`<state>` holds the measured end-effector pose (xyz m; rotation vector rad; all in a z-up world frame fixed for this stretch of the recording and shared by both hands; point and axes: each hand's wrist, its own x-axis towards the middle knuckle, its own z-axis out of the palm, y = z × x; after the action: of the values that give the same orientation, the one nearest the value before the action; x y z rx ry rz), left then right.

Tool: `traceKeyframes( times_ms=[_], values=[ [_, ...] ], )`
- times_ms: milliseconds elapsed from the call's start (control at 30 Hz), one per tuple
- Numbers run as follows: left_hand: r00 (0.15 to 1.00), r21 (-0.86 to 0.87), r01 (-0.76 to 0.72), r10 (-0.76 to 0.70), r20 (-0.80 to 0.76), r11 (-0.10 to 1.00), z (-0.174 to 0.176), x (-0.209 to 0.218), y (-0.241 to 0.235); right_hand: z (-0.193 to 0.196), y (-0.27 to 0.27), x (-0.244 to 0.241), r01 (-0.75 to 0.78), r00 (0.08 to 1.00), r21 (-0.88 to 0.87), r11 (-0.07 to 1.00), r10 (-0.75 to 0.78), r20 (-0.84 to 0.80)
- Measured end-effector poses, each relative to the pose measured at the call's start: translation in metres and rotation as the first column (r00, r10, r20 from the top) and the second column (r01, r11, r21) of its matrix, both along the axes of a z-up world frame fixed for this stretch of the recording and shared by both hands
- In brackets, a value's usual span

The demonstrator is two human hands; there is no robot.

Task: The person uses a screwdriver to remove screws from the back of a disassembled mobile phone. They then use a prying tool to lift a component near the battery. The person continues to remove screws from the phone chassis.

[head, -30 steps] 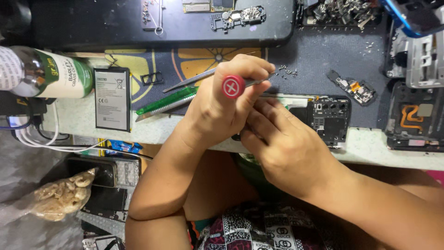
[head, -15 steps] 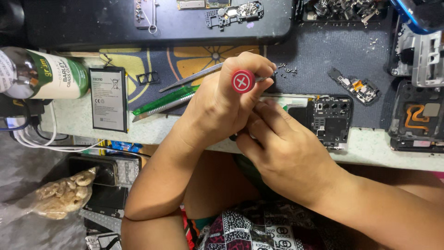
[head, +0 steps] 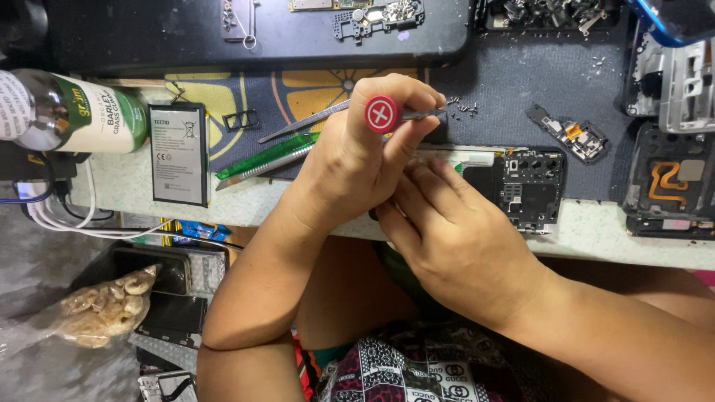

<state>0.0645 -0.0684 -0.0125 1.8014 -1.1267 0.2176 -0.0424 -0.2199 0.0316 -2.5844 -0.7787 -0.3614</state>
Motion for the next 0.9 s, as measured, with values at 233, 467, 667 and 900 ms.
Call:
traceKeyframes(
  times_ms=[233,467,667,900],
  values=[
    [0.999,-0.01,-0.013,0.013,-0.035,1.0,0.001,-0.001,0.0,0.002,-0.001,0.001,-0.017,1.0,0.019,1.0,0.017,0.01],
    [1.0,-0.024,-0.024,0.023,-0.006,0.999,0.002,-0.001,0.002,0.002,-0.002,0.003,-0.025,1.0,0.007,1.0,0.025,0.008],
    [0.992,-0.087,-0.008,-0.004,-0.129,0.996,0.012,-0.006,0.008,0.001,0.0,0.002,-0.016,0.999,0.001,1.0,0.016,0.03],
    [0.957,-0.261,-0.027,-0.05,-0.286,0.965,0.025,-0.022,0.025,-0.003,0.002,-0.005,0.002,0.998,-0.12,0.993,0.007,0.07]
  ],
)
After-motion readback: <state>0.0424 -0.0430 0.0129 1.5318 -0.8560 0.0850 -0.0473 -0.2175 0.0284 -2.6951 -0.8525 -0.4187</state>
